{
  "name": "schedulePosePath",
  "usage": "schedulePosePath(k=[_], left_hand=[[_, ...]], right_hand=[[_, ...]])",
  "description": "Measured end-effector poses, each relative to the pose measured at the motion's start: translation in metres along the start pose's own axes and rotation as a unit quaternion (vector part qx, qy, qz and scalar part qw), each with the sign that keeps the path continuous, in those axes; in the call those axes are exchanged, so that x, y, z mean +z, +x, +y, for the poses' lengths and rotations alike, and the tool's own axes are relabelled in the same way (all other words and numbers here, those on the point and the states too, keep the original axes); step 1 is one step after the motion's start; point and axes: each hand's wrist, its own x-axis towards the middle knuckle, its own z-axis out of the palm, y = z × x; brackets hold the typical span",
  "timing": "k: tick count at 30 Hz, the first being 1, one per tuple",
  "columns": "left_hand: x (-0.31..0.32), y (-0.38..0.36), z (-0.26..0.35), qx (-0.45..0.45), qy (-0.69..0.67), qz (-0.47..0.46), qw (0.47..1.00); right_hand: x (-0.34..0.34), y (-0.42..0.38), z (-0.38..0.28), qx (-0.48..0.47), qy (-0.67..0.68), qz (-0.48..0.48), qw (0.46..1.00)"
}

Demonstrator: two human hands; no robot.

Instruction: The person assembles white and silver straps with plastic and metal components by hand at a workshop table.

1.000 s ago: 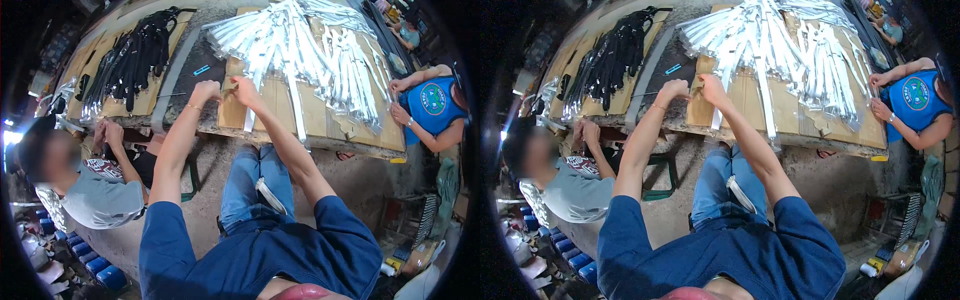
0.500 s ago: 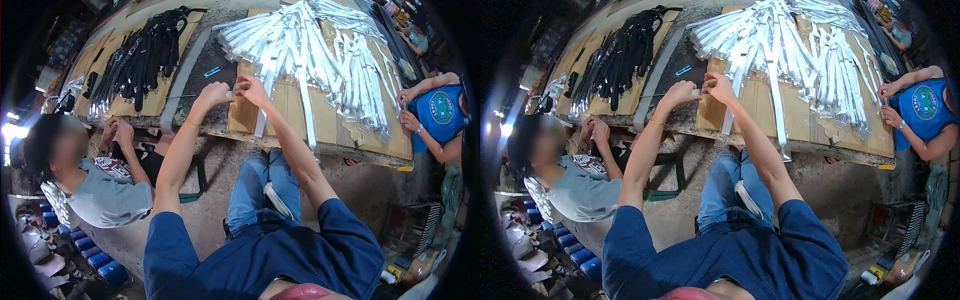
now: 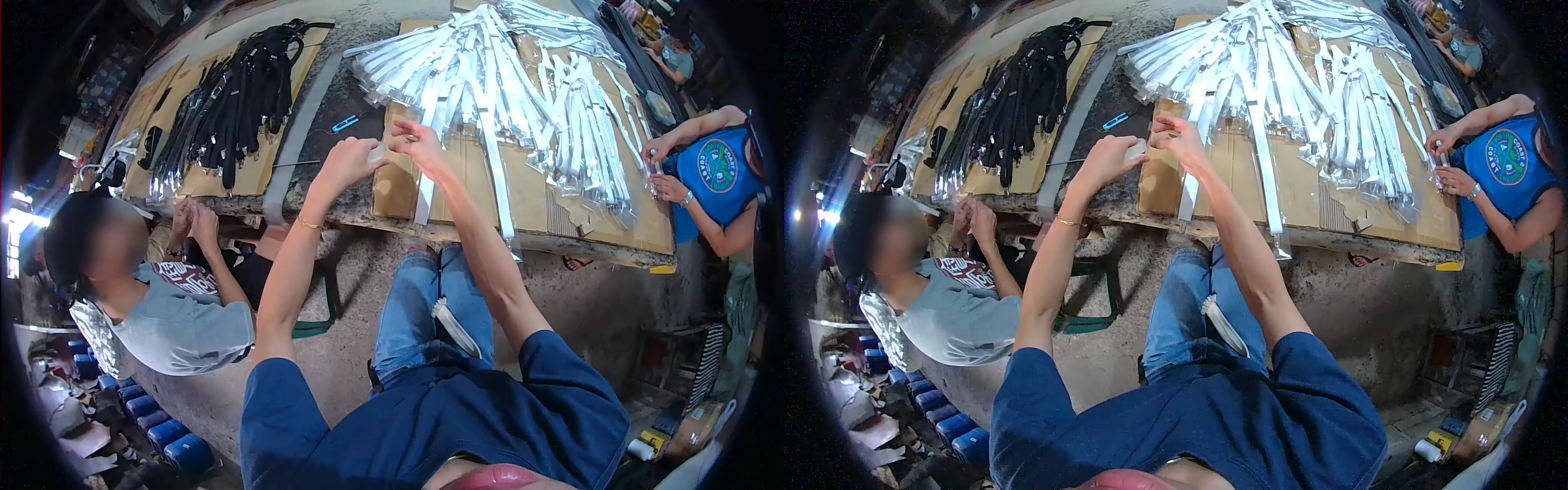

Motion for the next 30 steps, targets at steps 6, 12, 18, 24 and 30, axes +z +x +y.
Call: schedulePosePath(k=[6, 12, 18, 24, 30], left_hand=[[-0.006, 0.001, 0.006, -0.007, -0.020, -0.005, 1.000], [-0.006, -0.001, 0.010, 0.012, -0.042, 0.024, 0.999], [-0.004, 0.001, 0.010, 0.022, -0.033, 0.025, 0.999], [-0.005, 0.002, 0.013, 0.012, -0.026, 0.018, 0.999], [-0.005, 0.009, 0.013, -0.012, -0.106, -0.046, 0.993]], right_hand=[[-0.006, -0.007, 0.001, 0.015, 0.037, 0.024, 0.999], [0.000, -0.012, -0.002, 0.012, 0.077, -0.001, 0.997], [0.001, -0.012, -0.003, 0.011, -0.025, 0.031, 0.999], [0.001, -0.009, -0.009, 0.010, -0.015, 0.026, 1.000], [0.010, -0.013, -0.008, -0.002, 0.011, 0.107, 0.994]])
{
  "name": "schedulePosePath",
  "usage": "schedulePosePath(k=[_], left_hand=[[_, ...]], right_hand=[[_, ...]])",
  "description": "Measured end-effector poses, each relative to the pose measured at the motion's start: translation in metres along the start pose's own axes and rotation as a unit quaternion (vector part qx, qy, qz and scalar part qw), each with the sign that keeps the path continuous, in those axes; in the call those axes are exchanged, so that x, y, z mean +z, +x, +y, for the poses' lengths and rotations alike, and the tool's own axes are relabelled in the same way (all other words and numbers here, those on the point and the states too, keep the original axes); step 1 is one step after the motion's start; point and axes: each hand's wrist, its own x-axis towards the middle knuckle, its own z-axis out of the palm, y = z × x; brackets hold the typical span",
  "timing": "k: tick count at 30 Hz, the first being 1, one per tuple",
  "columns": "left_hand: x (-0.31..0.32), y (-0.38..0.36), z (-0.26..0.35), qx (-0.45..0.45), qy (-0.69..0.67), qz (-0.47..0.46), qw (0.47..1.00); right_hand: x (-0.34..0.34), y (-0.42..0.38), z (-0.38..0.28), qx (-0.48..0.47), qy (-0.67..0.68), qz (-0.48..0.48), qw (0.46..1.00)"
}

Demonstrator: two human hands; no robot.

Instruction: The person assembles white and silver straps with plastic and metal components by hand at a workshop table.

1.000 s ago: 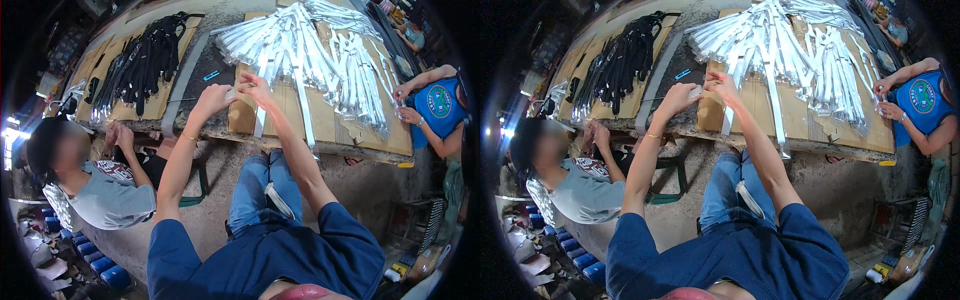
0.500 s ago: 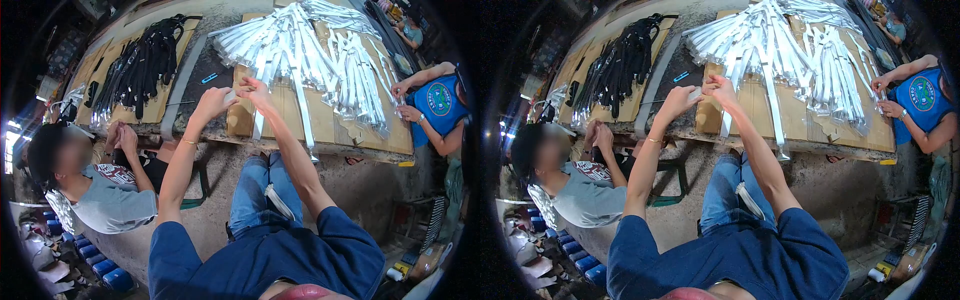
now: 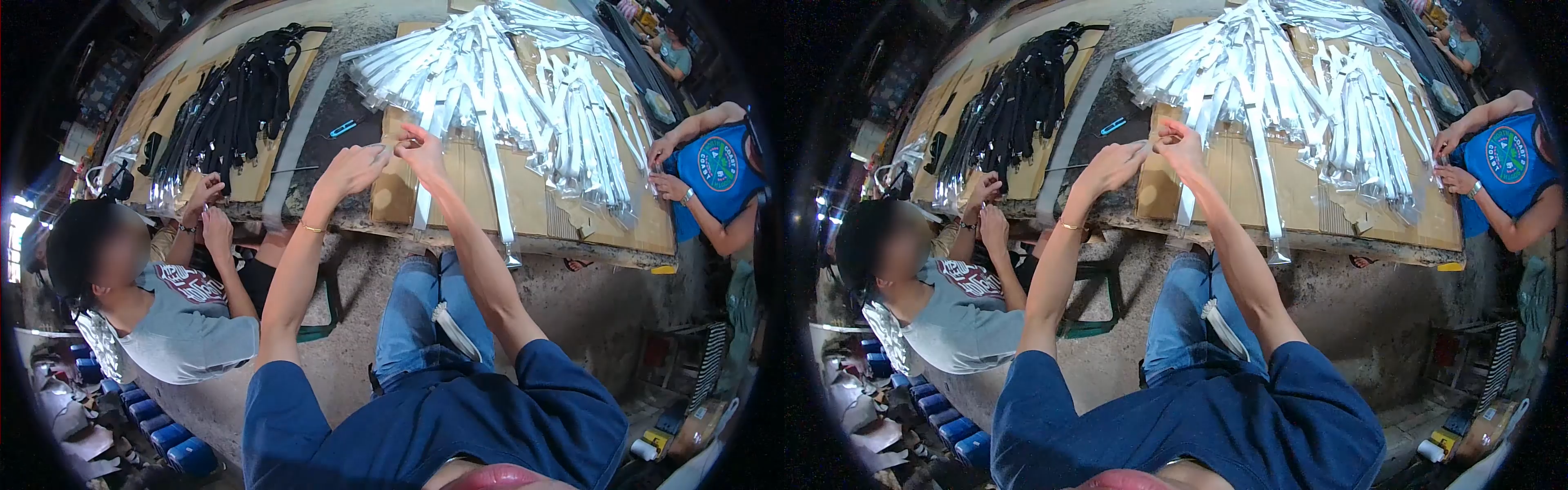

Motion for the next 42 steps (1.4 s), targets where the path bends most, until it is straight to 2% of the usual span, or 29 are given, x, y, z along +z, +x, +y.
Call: schedulePosePath(k=[4, 5, 6, 7, 9, 10, 12, 13, 15, 18, 19, 21, 24, 26, 27, 29, 31, 33, 34, 35, 37, 39, 41, 42], left_hand=[[0.003, 0.017, -0.007, -0.110, 0.110, -0.053, 0.986], [0.006, 0.022, -0.009, -0.154, 0.140, -0.066, 0.976], [0.006, 0.028, -0.008, -0.154, 0.139, -0.065, 0.976], [0.008, 0.032, -0.007, -0.158, 0.165, -0.067, 0.971], [0.014, 0.044, -0.008, -0.162, 0.192, -0.067, 0.966], [0.025, 0.052, -0.016, -0.147, 0.229, -0.070, 0.960], [0.046, 0.068, -0.032, -0.133, 0.265, -0.070, 0.952], [0.057, 0.073, -0.037, -0.114, 0.302, -0.070, 0.944], [0.059, 0.073, -0.024, -0.091, 0.401, -0.077, 0.908], [0.061, 0.074, -0.024, -0.063, 0.416, -0.078, 0.904], [0.055, 0.071, -0.016, -0.088, 0.401, -0.116, 0.904], [0.051, 0.063, -0.012, -0.078, 0.403, -0.099, 0.907], [0.052, 0.053, -0.020, -0.053, 0.400, -0.068, 0.912], [0.062, 0.049, -0.039, 0.083, 0.386, 0.043, 0.918], [0.059, 0.042, -0.039, 0.082, 0.384, 0.042, 0.919], [0.046, 0.020, -0.024, 0.160, 0.260, 0.262, 0.915], [0.034, -0.036, 0.019, 0.058, 0.010, 0.317, 0.947], [0.070, -0.100, 0.025, -0.135, -0.115, 0.258, 0.950], [0.112, -0.124, 0.020, -0.160, -0.166, 0.294, 0.928], [0.141, -0.144, 0.022, -0.220, -0.232, 0.235, 0.918], [0.199, -0.162, 0.009, -0.187, -0.303, 0.185, 0.916], [0.248, -0.150, -0.008, -0.132, -0.391, 0.195, 0.890], [0.260, -0.148, -0.007, -0.113, -0.420, 0.204, 0.877], [0.251, -0.151, 0.001, -0.159, -0.477, 0.157, 0.850]], right_hand=[[-0.002, -0.004, 0.002, -0.029, -0.046, 0.051, 0.997], [-0.001, -0.007, 0.003, -0.035, -0.108, 0.073, 0.991], [-0.002, -0.006, 0.006, -0.041, -0.170, 0.096, 0.980], [-0.004, -0.005, 0.009, -0.040, -0.171, 0.096, 0.980], [-0.004, -0.001, 0.017, -0.004, -0.282, 0.135, 0.950], [-0.004, 0.000, 0.021, -0.004, -0.283, 0.134, 0.950], [-0.004, 0.003, 0.027, -0.059, -0.434, 0.111, 0.892], [-0.005, 0.002, 0.028, -0.059, -0.435, 0.110, 0.892], [-0.006, 0.003, 0.029, -0.137, -0.515, 0.105, 0.840], [-0.018, 0.010, 0.014, -0.178, -0.503, 0.117, 0.838], [-0.021, 0.002, 0.001, -0.172, -0.504, 0.114, 0.838], [-0.030, -0.009, -0.029, -0.107, -0.370, 0.051, 0.922], [-0.048, -0.032, -0.039, -0.093, -0.304, 0.059, 0.946], [-0.068, -0.047, -0.029, -0.107, -0.286, 0.056, 0.950], [-0.077, -0.060, -0.029, -0.091, -0.277, 0.041, 0.956], [-0.091, -0.091, -0.031, -0.055, -0.240, 0.014, 0.969], [-0.102, -0.122, -0.034, -0.023, -0.189, 0.022, 0.981], [-0.112, -0.145, -0.034, 0.010, -0.127, 0.034, 0.991], [-0.117, -0.153, -0.032, 0.016, -0.125, 0.036, 0.991], [-0.120, -0.160, -0.029, 0.021, -0.097, 0.038, 0.994], [-0.123, -0.172, -0.021, 0.037, -0.046, 0.043, 0.997], [-0.121, -0.178, -0.018, 0.036, -0.029, 0.043, 0.998], [-0.124, -0.184, -0.021, 0.043, -0.027, 0.042, 0.998], [-0.125, -0.186, -0.024, 0.040, -0.028, 0.046, 0.998]])
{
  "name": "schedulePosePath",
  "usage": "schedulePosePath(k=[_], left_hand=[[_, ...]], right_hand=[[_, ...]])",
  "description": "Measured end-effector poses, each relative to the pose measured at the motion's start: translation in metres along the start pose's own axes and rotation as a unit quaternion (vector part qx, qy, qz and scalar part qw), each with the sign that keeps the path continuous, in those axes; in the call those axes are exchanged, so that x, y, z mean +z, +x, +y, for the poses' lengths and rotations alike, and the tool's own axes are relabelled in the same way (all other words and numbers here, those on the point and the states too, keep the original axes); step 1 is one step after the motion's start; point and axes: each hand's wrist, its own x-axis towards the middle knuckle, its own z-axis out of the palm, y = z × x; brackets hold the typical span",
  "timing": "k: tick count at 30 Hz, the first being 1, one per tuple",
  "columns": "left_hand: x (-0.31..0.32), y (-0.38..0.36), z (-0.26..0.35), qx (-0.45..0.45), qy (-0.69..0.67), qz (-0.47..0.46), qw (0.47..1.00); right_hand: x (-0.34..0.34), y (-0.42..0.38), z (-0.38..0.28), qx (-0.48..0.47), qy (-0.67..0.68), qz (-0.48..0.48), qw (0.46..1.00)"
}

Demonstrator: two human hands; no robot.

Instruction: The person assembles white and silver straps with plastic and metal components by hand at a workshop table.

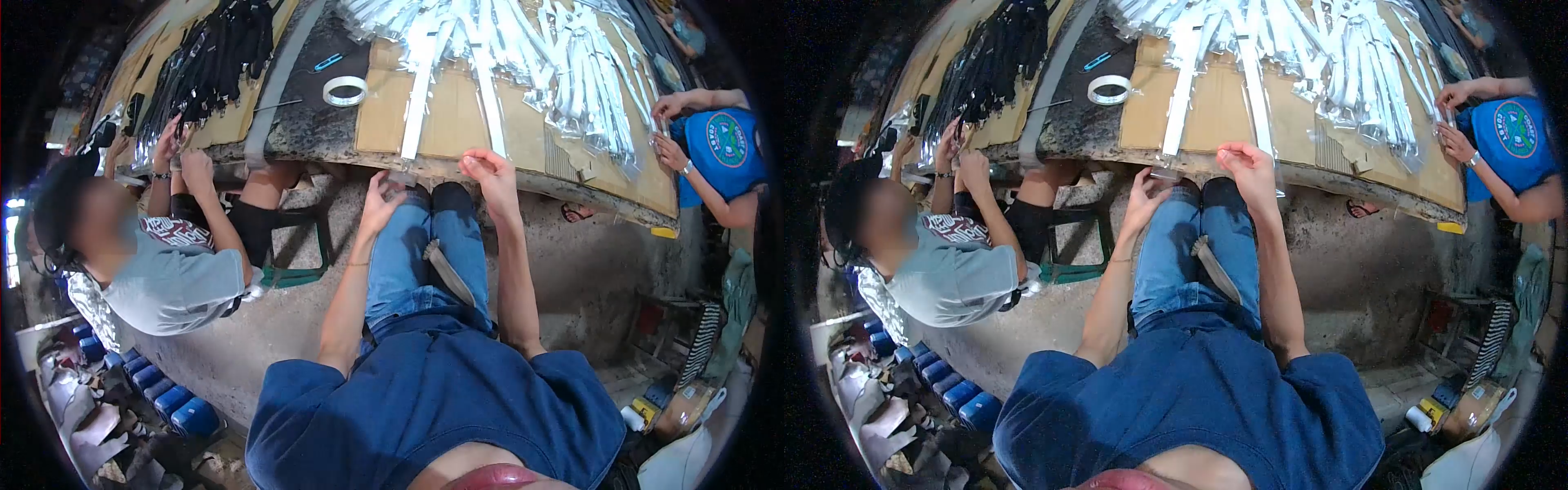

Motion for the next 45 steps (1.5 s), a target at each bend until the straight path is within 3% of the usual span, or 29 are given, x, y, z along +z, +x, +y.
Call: schedulePosePath(k=[1, 5, 8, 10, 12, 14, 15, 18, 20, 22, 23, 26, 28, 30, 31, 36, 38, 39, 40, 42, 43, 45], left_hand=[[0.000, -0.003, 0.014, -0.074, -0.045, -0.026, 0.996], [-0.011, -0.022, 0.062, -0.023, 0.101, -0.007, 0.995], [-0.007, -0.001, 0.006, 0.022, 0.052, 0.028, 0.998], [0.000, 0.007, -0.019, 0.045, 0.060, 0.005, 0.997], [0.011, 0.000, -0.023, -0.062, -0.149, -0.006, 0.987], [0.007, -0.006, -0.035, -0.041, -0.170, -0.041, 0.984], [0.001, -0.010, -0.037, -0.063, -0.075, -0.063, 0.993], [0.010, -0.019, -0.019, -0.066, -0.010, -0.013, 0.998], [0.024, -0.002, 0.010, 0.032, -0.132, 0.096, 0.986], [0.012, 0.009, -0.009, -0.017, -0.141, 0.051, 0.989], [0.002, 0.013, -0.035, -0.010, -0.048, -0.038, 0.998], [-0.004, -0.005, -0.008, -0.002, 0.033, -0.131, 0.991], [-0.009, -0.029, 0.056, -0.105, -0.014, -0.087, 0.991], [-0.011, -0.041, 0.114, -0.071, -0.106, -0.066, 0.990], [-0.013, -0.038, 0.138, -0.060, -0.088, -0.082, 0.991], [-0.016, 0.024, 0.146, -0.107, -0.223, -0.128, 0.960], [-0.016, 0.054, 0.136, -0.160, -0.334, -0.206, 0.906], [-0.011, 0.065, 0.131, -0.134, -0.230, -0.201, 0.943], [-0.007, 0.074, 0.133, -0.135, -0.230, -0.204, 0.942], [-0.002, 0.090, 0.135, -0.160, -0.048, -0.207, 0.964], [0.001, 0.094, 0.130, -0.143, -0.042, -0.199, 0.969], [0.002, 0.104, 0.128, -0.154, -0.015, -0.202, 0.967]], right_hand=[[-0.002, -0.001, -0.003, 0.017, -0.001, -0.015, 1.000], [-0.009, -0.005, -0.009, 0.043, 0.009, -0.030, 0.999], [-0.006, -0.004, -0.009, 0.062, 0.017, -0.026, 0.998], [-0.003, -0.002, -0.003, 0.060, 0.023, -0.036, 0.997], [-0.001, -0.005, -0.002, 0.057, 0.026, -0.035, 0.997], [0.000, -0.010, -0.009, 0.087, 0.044, -0.016, 0.995], [-0.003, -0.012, -0.006, 0.091, 0.044, -0.014, 0.995], [-0.007, -0.011, 0.010, 0.088, 0.037, -0.027, 0.995], [-0.005, -0.011, 0.017, 0.051, 0.024, -0.047, 0.997], [0.001, -0.013, 0.018, 0.049, 0.026, -0.052, 0.997], [0.004, -0.012, 0.017, 0.047, 0.026, -0.058, 0.997], [0.006, -0.014, 0.021, 0.021, -0.009, -0.065, 0.998], [0.008, -0.018, 0.020, 0.015, -0.010, -0.066, 0.998], [0.012, -0.019, 0.024, 0.015, -0.006, -0.060, 0.998], [0.012, -0.018, 0.022, 0.025, -0.031, -0.057, 0.998], [0.022, 0.001, 0.015, 0.024, -0.041, -0.039, 0.998], [0.023, 0.014, 0.022, -0.037, -0.039, -0.059, 0.997], [0.025, 0.021, 0.024, -0.031, -0.046, -0.060, 0.997], [0.026, 0.029, 0.027, -0.030, -0.047, -0.058, 0.997], [0.032, 0.043, 0.032, -0.051, -0.089, -0.053, 0.993], [0.036, 0.048, 0.034, -0.049, -0.089, -0.053, 0.993], [0.044, 0.061, 0.040, -0.145, -0.175, -0.067, 0.971]])
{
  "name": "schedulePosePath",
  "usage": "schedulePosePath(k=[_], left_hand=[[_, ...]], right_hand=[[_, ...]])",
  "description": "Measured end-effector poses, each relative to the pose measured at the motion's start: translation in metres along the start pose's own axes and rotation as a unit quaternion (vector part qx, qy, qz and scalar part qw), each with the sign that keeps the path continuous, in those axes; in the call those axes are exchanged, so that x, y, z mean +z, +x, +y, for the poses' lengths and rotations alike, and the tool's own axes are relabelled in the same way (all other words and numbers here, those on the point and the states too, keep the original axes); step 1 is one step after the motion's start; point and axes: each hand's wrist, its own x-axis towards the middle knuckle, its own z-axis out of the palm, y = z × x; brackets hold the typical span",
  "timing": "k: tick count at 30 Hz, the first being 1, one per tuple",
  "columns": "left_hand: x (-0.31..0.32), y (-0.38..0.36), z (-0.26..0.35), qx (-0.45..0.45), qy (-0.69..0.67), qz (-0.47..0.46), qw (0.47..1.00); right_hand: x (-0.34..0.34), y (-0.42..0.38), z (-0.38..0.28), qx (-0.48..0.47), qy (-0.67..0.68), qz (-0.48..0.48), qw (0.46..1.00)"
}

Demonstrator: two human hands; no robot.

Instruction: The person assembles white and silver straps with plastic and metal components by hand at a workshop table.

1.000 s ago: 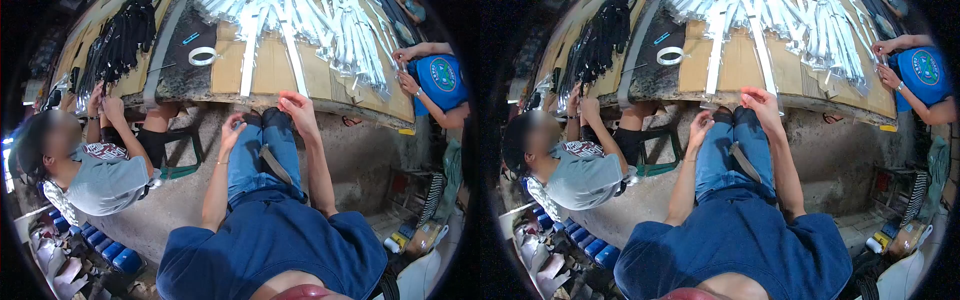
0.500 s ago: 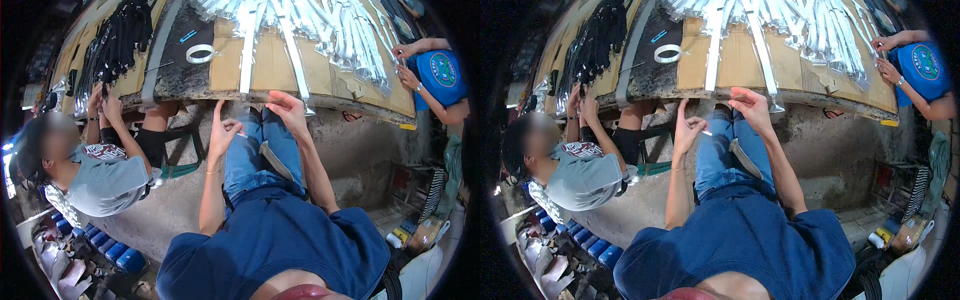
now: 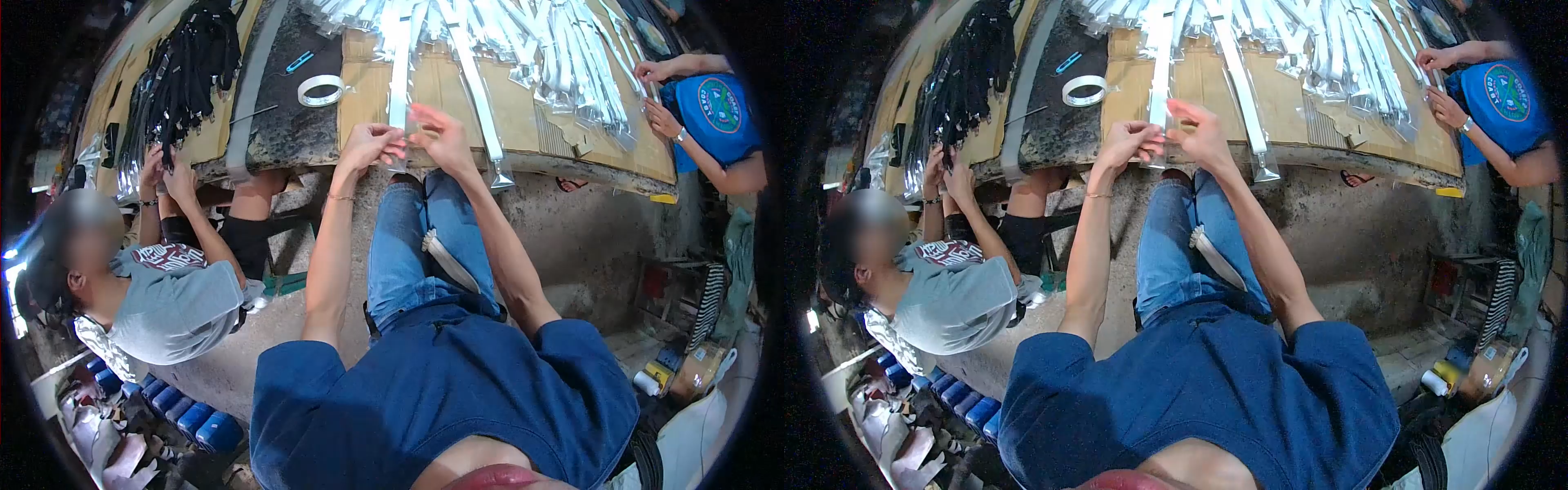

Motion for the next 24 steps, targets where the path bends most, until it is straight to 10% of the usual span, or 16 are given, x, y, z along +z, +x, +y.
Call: schedulePosePath(k=[7, 9, 13, 19, 24], left_hand=[[0.009, 0.005, -0.013, 0.061, 0.133, 0.130, 0.981], [0.021, -0.010, -0.005, 0.172, 0.409, 0.357, 0.822], [0.019, -0.013, -0.016, 0.432, 0.484, 0.251, 0.719], [0.020, -0.011, -0.030, 0.392, 0.478, 0.199, 0.760], [0.019, -0.011, -0.027, 0.387, 0.477, 0.201, 0.763]], right_hand=[[0.021, 0.033, 0.013, 0.072, 0.028, 0.062, 0.995], [0.024, 0.038, 0.011, 0.061, -0.045, 0.087, 0.993], [0.030, 0.037, 0.011, 0.046, -0.095, 0.104, 0.989], [0.016, 0.053, 0.017, -0.062, -0.189, 0.195, 0.961], [-0.015, 0.087, 0.016, 0.031, -0.094, 0.034, 0.995]])
